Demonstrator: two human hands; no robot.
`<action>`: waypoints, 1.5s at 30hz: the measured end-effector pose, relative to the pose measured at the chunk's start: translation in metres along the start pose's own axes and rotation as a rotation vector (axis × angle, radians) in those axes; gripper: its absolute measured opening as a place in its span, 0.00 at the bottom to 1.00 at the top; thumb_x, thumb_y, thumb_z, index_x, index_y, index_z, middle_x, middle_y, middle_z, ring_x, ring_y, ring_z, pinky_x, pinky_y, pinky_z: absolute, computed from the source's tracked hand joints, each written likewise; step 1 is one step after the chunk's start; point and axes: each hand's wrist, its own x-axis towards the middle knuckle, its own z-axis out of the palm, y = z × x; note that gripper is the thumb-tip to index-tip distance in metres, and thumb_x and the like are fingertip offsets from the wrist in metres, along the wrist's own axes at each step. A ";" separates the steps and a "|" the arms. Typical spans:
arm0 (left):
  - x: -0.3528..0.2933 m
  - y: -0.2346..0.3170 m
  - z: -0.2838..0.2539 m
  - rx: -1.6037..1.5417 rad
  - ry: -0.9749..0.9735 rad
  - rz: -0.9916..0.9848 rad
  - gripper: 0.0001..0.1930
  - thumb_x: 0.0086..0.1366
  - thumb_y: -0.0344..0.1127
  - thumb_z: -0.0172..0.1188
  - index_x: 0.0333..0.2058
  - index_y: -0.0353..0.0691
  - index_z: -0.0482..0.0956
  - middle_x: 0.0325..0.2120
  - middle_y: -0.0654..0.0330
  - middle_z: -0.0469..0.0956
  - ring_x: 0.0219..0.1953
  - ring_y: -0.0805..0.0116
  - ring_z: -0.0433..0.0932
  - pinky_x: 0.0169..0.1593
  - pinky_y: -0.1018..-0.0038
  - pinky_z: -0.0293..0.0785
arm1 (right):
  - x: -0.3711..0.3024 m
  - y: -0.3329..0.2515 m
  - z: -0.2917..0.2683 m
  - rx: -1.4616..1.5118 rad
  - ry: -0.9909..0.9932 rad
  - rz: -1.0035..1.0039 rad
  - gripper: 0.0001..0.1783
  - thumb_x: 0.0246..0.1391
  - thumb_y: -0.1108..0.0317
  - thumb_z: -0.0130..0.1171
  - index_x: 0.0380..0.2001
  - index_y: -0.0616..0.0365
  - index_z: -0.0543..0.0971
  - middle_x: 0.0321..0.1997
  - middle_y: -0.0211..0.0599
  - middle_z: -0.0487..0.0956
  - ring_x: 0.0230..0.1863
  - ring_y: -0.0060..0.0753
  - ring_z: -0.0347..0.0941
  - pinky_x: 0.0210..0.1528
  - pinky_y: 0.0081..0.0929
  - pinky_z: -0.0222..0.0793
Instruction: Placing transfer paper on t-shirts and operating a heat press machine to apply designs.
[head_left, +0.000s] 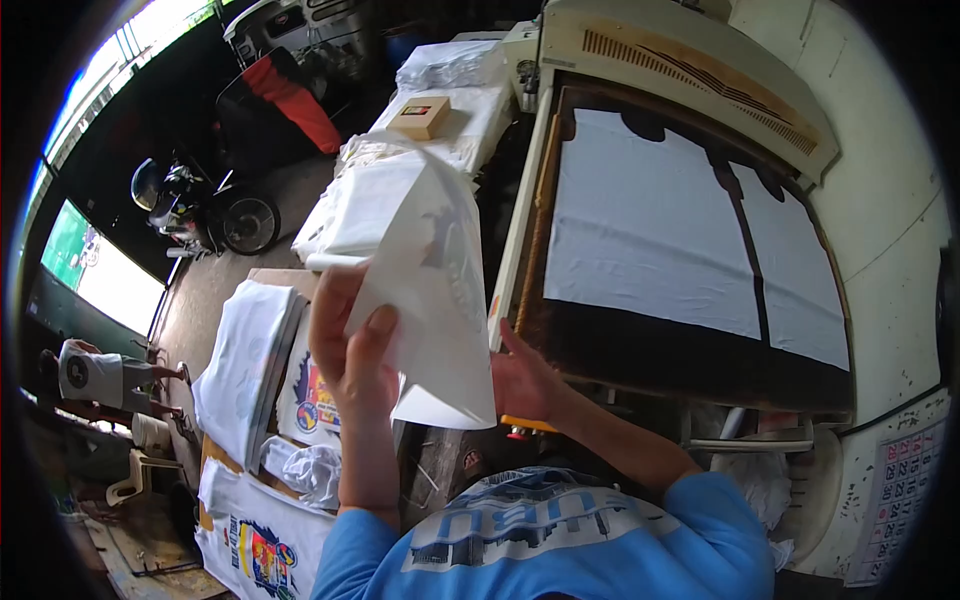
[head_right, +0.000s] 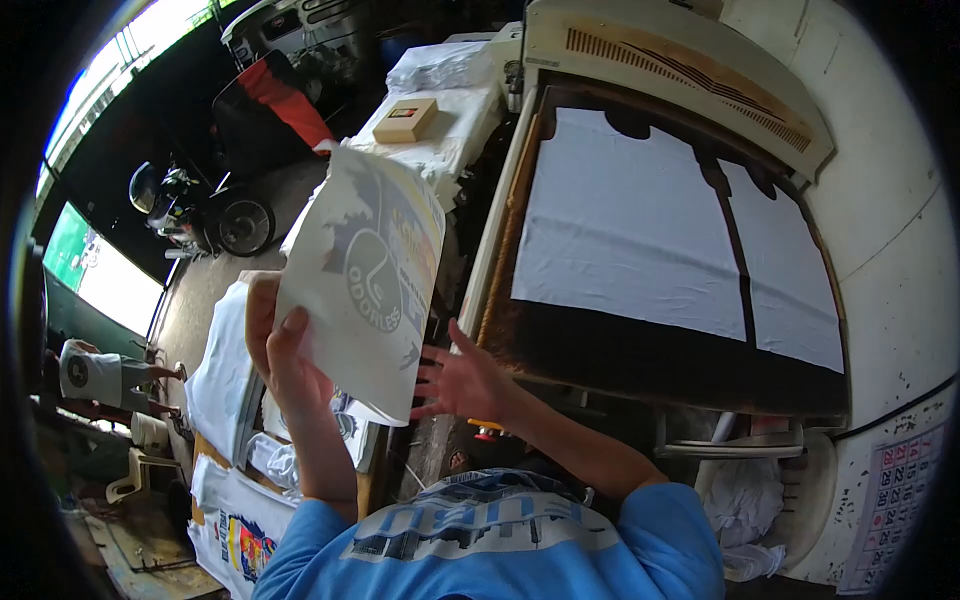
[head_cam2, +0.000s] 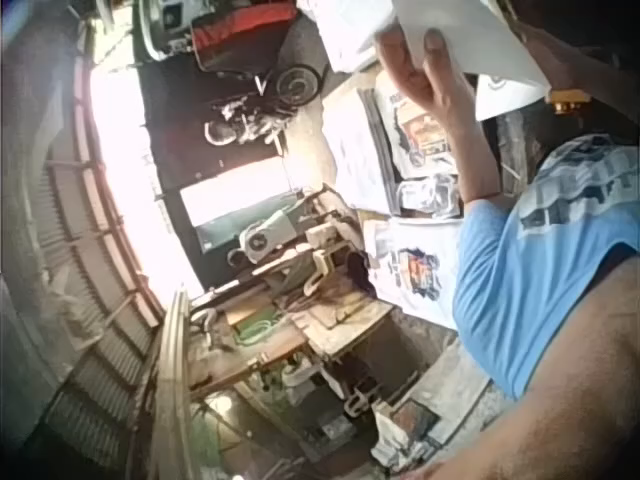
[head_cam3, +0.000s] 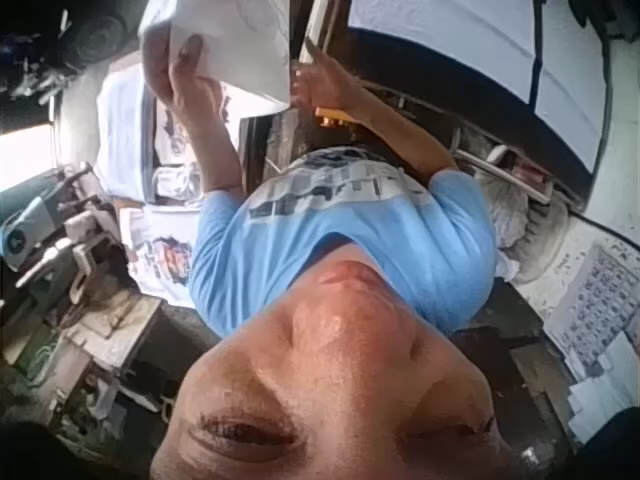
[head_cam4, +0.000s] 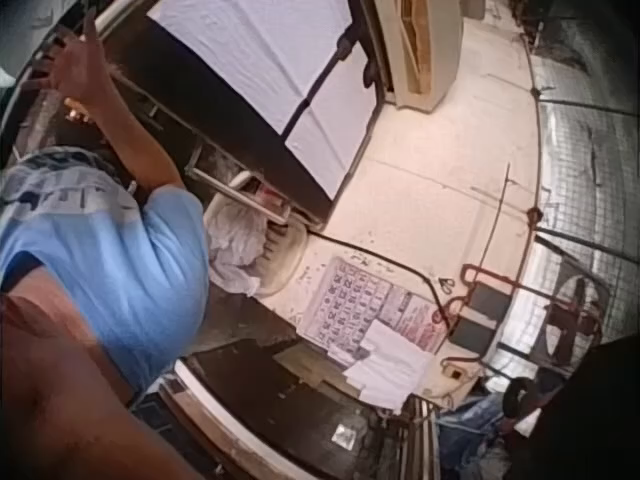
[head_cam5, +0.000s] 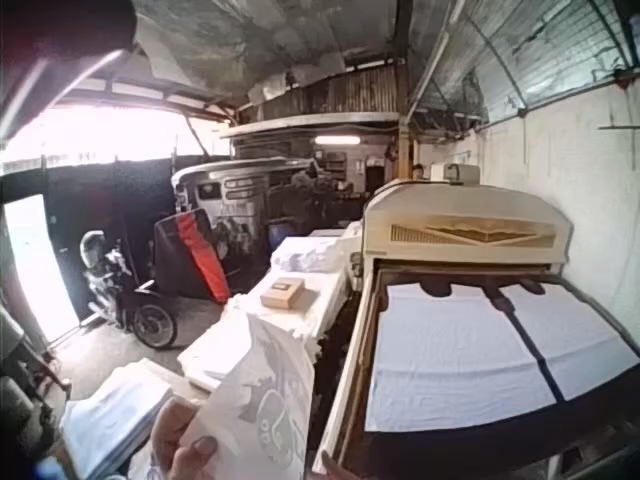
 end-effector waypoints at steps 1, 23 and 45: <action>0.007 -0.007 0.019 -0.019 -0.054 0.039 0.11 0.51 0.29 0.53 0.34 0.33 0.66 0.34 0.58 0.71 0.36 0.76 0.68 0.42 0.80 0.62 | -0.009 -0.006 0.006 0.054 -0.009 0.005 0.39 0.49 0.35 0.36 0.57 0.52 0.53 0.55 0.39 0.61 0.55 0.39 0.58 0.52 0.46 0.57; 0.101 -0.376 0.228 0.342 -0.161 -0.623 0.09 0.55 0.31 0.53 0.30 0.29 0.69 0.19 0.55 0.74 0.11 0.75 0.69 0.14 0.80 0.65 | -0.277 -0.416 -0.157 -1.093 1.414 -0.880 0.49 0.31 0.53 0.67 0.52 0.67 0.53 0.47 0.54 0.64 0.43 0.42 0.67 0.41 0.33 0.66; 0.099 -0.447 0.234 0.529 -0.153 -0.613 0.11 0.51 0.24 0.52 0.35 0.27 0.71 0.26 0.54 0.74 0.19 0.66 0.77 0.21 0.77 0.76 | -0.315 -0.373 -0.215 -1.347 1.680 -0.951 0.18 0.33 0.79 0.50 0.34 0.69 0.72 0.16 0.41 0.75 0.12 0.28 0.71 0.14 0.22 0.66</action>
